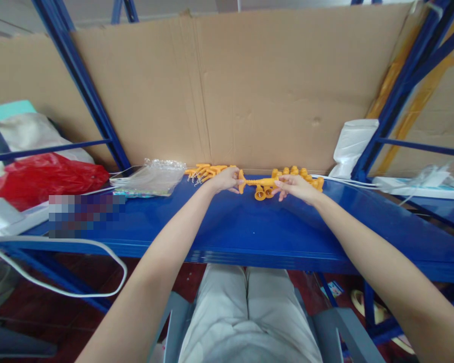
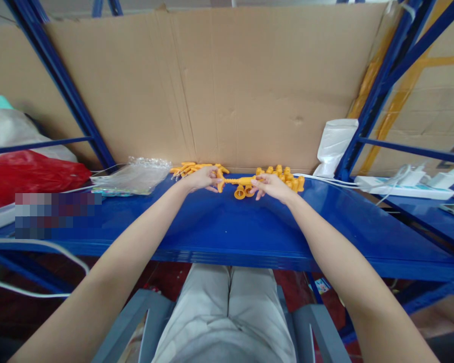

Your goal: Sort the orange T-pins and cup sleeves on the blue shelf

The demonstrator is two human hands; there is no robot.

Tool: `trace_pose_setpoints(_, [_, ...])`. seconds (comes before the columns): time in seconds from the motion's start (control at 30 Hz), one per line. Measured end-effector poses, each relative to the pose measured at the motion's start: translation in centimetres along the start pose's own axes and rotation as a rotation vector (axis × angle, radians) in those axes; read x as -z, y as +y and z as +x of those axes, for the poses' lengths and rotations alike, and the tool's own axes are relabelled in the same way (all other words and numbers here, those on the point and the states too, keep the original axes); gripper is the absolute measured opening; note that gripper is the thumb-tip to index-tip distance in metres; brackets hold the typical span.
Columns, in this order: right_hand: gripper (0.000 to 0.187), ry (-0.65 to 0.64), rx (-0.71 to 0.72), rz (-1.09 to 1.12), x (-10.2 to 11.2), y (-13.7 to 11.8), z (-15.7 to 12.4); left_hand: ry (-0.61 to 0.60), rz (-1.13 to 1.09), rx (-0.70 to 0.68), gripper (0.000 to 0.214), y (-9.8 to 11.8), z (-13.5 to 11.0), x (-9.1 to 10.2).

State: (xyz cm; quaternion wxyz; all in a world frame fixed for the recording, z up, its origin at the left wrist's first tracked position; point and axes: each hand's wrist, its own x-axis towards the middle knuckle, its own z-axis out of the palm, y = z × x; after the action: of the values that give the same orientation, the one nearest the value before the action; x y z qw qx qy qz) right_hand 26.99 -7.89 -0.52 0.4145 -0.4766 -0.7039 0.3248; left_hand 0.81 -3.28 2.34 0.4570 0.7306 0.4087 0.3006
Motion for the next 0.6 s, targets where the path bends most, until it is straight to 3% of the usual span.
trace_pose_setpoints(0.33, [0.056,-0.054,0.001,0.011,0.0,-0.5,-0.4,0.088,-0.040,-0.027,0.016,-0.9,-1.2,-0.6])
trace_pose_setpoints(0.6, [0.078,-0.059,-0.103,-0.059,-0.3,-0.1,-0.1,0.125,-0.050,-0.021,0.018,-0.6,-1.4,-1.0])
